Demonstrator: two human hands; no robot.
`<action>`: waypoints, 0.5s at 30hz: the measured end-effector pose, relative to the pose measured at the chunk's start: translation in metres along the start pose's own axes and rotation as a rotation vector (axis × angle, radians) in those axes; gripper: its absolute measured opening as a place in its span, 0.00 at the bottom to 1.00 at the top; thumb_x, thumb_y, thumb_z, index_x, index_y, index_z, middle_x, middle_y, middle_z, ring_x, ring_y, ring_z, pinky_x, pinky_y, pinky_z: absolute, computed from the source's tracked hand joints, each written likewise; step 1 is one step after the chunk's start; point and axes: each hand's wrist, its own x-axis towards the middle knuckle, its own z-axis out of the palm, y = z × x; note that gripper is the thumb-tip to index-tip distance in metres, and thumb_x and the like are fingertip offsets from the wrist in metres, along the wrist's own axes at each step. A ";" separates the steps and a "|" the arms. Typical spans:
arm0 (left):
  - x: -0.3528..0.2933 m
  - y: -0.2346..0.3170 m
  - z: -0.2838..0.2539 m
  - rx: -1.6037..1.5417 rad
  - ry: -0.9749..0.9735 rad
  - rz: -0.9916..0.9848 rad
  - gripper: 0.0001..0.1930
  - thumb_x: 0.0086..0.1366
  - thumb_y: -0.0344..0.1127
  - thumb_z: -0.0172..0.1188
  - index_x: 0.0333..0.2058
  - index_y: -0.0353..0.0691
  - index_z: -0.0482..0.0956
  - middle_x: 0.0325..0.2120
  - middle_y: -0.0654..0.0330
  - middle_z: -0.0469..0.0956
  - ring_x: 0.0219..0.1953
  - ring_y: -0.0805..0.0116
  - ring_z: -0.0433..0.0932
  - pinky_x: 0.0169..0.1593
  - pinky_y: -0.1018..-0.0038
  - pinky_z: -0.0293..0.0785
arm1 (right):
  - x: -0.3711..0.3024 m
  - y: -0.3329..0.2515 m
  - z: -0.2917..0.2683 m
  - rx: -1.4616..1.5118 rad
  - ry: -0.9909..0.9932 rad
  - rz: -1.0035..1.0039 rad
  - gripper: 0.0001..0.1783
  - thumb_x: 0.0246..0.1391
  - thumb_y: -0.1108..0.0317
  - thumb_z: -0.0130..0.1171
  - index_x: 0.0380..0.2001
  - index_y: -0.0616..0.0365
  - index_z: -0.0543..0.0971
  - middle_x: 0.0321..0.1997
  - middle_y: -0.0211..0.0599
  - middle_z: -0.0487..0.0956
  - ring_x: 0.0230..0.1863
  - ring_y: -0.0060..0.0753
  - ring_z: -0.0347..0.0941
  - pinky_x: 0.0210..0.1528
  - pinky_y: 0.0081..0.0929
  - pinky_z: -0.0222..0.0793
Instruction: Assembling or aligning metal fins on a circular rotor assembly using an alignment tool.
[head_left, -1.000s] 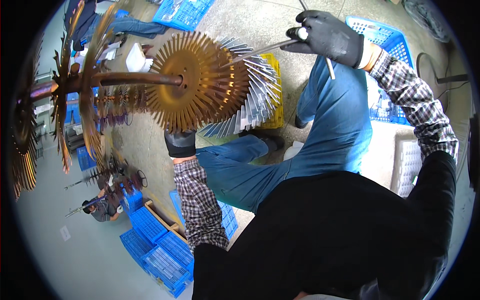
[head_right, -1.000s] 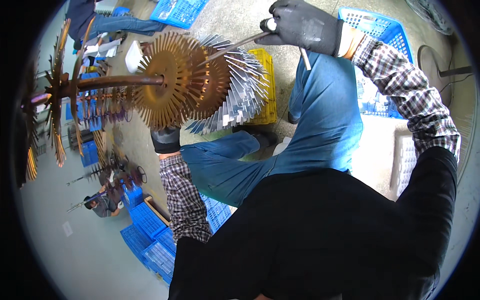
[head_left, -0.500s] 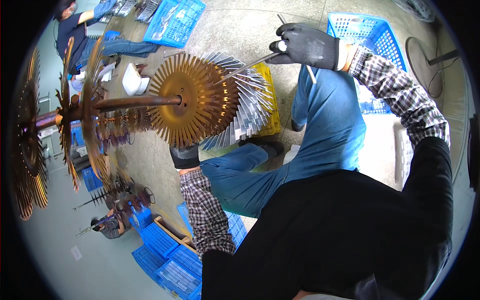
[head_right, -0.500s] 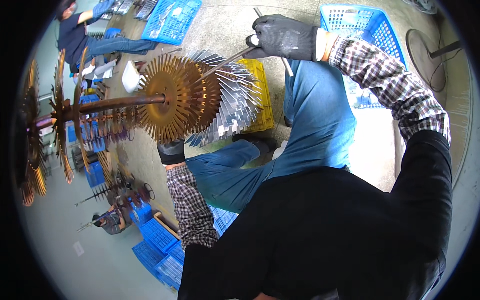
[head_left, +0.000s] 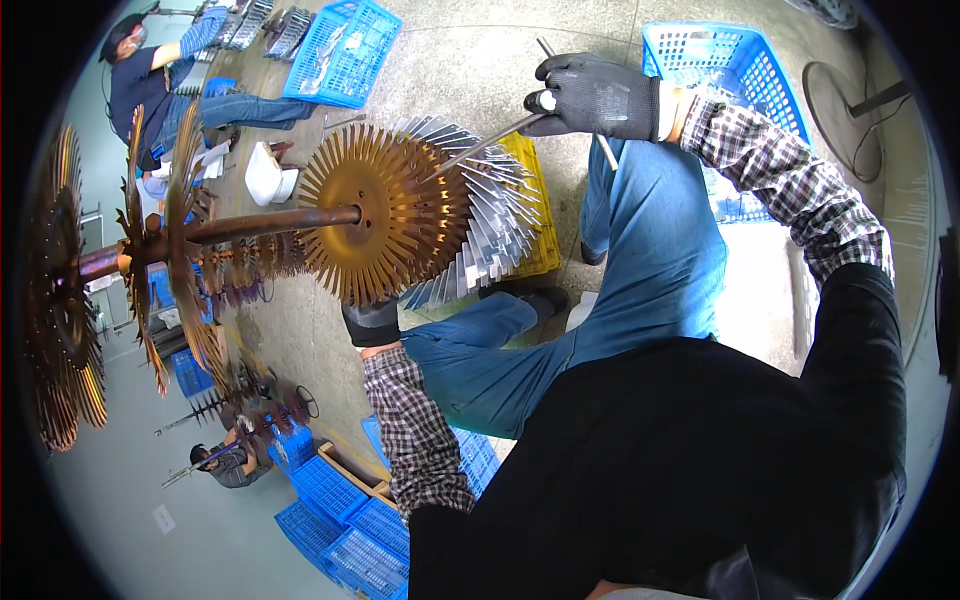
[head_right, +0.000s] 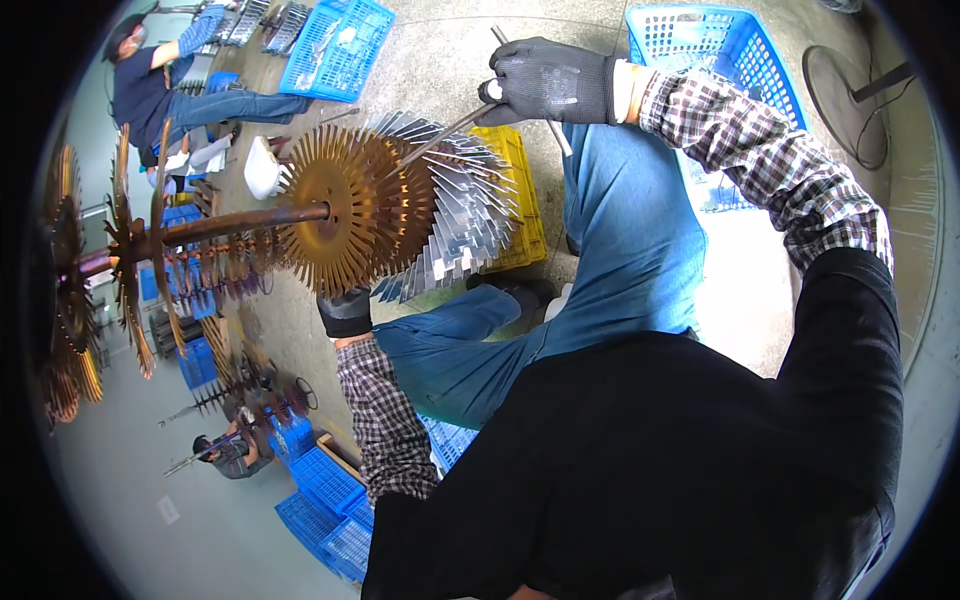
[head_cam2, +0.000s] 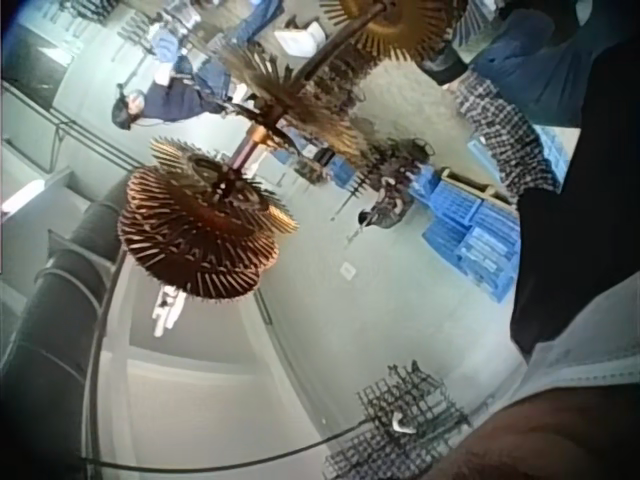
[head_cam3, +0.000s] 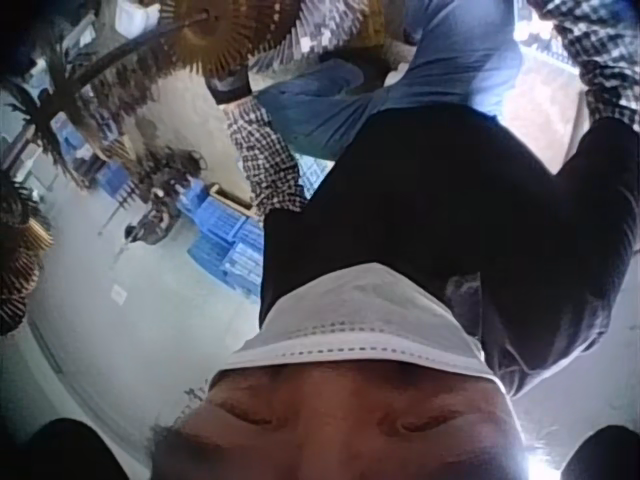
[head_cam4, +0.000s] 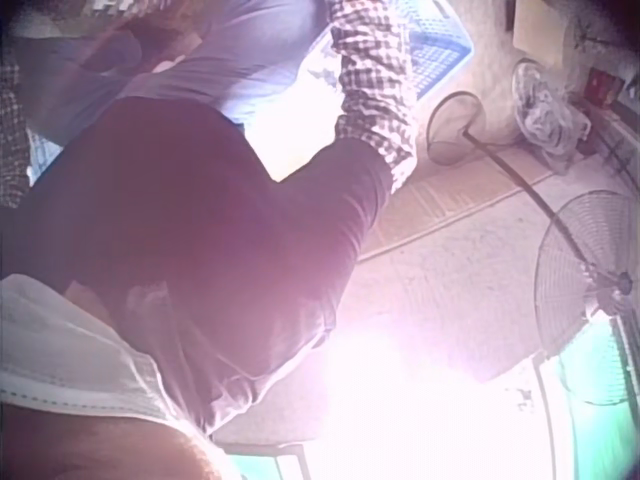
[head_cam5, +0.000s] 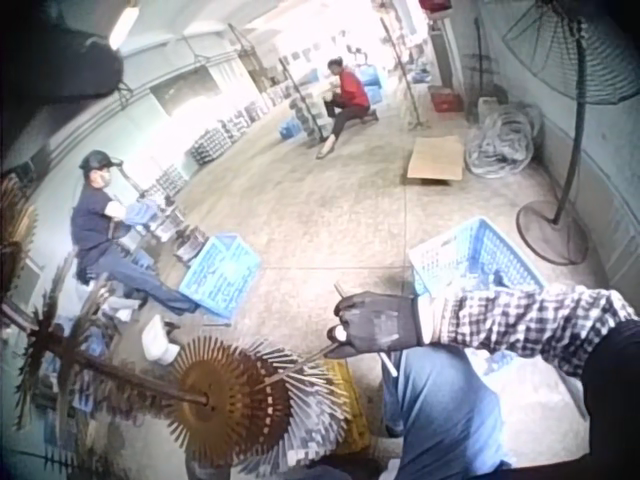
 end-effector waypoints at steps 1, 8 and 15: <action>-0.002 0.001 -0.001 0.001 0.005 -0.004 0.29 0.79 0.49 0.47 0.74 0.55 0.55 0.73 0.58 0.60 0.72 0.58 0.64 0.74 0.54 0.61 | 0.000 -0.001 0.000 0.001 0.000 0.000 0.16 0.68 0.53 0.53 0.38 0.52 0.82 0.33 0.36 0.77 0.39 0.36 0.74 0.48 0.32 0.74; -0.018 -0.004 -0.003 0.015 0.039 -0.023 0.29 0.79 0.49 0.46 0.74 0.54 0.55 0.74 0.58 0.59 0.73 0.57 0.63 0.74 0.53 0.61 | -0.001 0.003 -0.002 0.112 0.023 -0.143 0.11 0.66 0.59 0.58 0.45 0.49 0.84 0.39 0.36 0.81 0.41 0.37 0.75 0.48 0.32 0.75; -0.028 -0.010 -0.007 0.028 0.070 -0.047 0.29 0.79 0.49 0.45 0.74 0.53 0.54 0.74 0.57 0.59 0.73 0.56 0.63 0.74 0.52 0.61 | -0.016 0.009 -0.002 1.228 -0.252 0.037 0.16 0.68 0.67 0.58 0.56 0.53 0.83 0.48 0.38 0.84 0.41 0.26 0.77 0.42 0.22 0.76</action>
